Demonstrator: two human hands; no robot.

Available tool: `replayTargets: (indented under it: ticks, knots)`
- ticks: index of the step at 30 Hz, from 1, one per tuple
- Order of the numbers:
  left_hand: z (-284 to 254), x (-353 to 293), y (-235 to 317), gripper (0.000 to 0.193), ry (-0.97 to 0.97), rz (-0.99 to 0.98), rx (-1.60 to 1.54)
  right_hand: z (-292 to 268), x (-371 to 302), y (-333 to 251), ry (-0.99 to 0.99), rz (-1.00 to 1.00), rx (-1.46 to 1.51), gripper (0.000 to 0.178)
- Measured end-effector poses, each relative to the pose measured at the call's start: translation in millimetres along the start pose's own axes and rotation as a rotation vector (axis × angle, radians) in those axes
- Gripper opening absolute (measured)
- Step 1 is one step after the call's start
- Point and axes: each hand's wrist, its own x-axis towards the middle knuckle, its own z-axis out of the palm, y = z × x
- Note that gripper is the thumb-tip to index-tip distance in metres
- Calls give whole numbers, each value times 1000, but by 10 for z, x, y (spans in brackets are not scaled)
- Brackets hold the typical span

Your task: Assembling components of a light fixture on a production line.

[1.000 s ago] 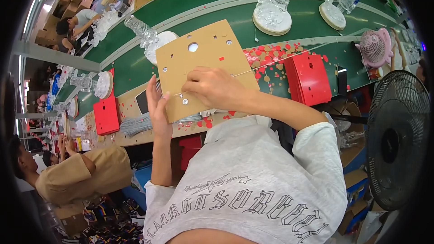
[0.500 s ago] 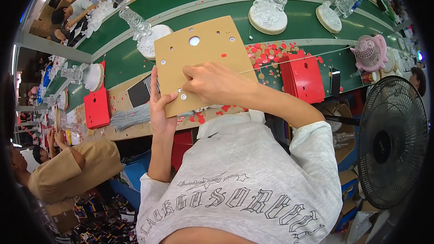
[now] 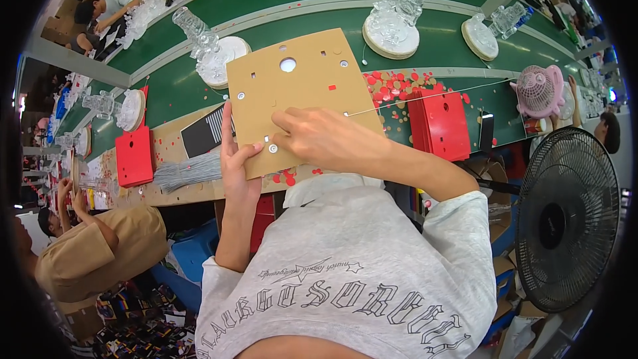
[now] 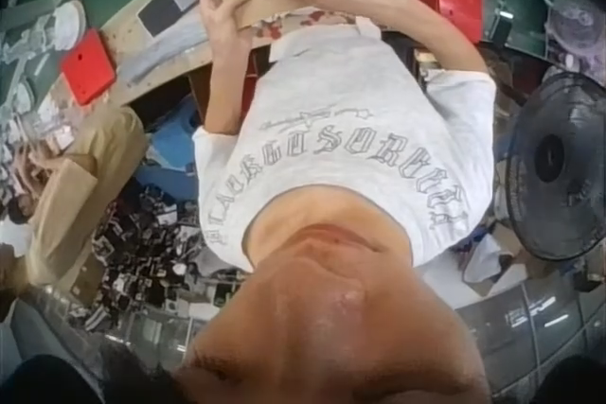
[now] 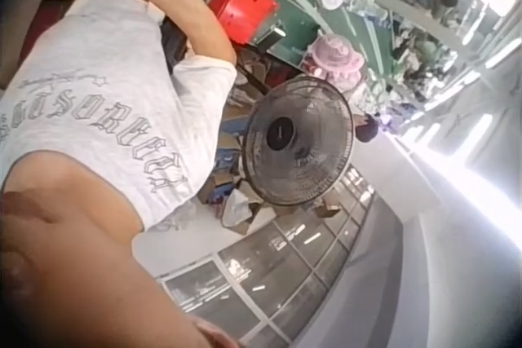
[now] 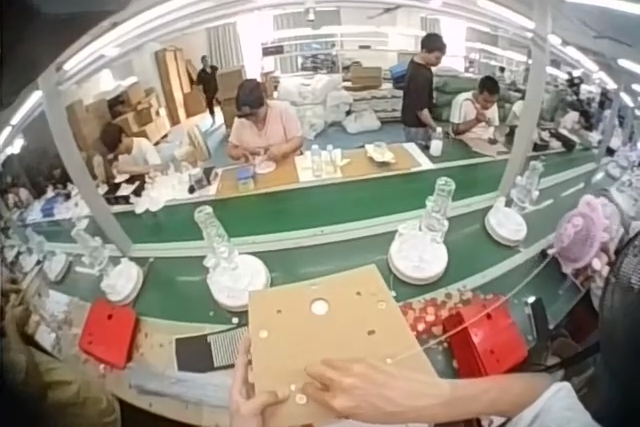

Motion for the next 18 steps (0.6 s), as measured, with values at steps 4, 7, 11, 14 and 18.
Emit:
replayTargets:
  ticks: [4,7,11,14,18]
  knots:
    - [22,-24,-7,97,-19,15,30,67,-6,25,18,-81,-50,46]
    - [21,-31,-16,95,-42,35,53,45,6,32,-17,-76,-32,44]
    - [22,-9,-14,92,-38,32,62,85,-43,61,20,-35,2,41]
    - [-7,8,-10,91,-34,32,78,125,-61,196,143,-101,86,37]
    - [-5,1,-25,91,-32,34,93,130,-57,204,185,-154,31,33]
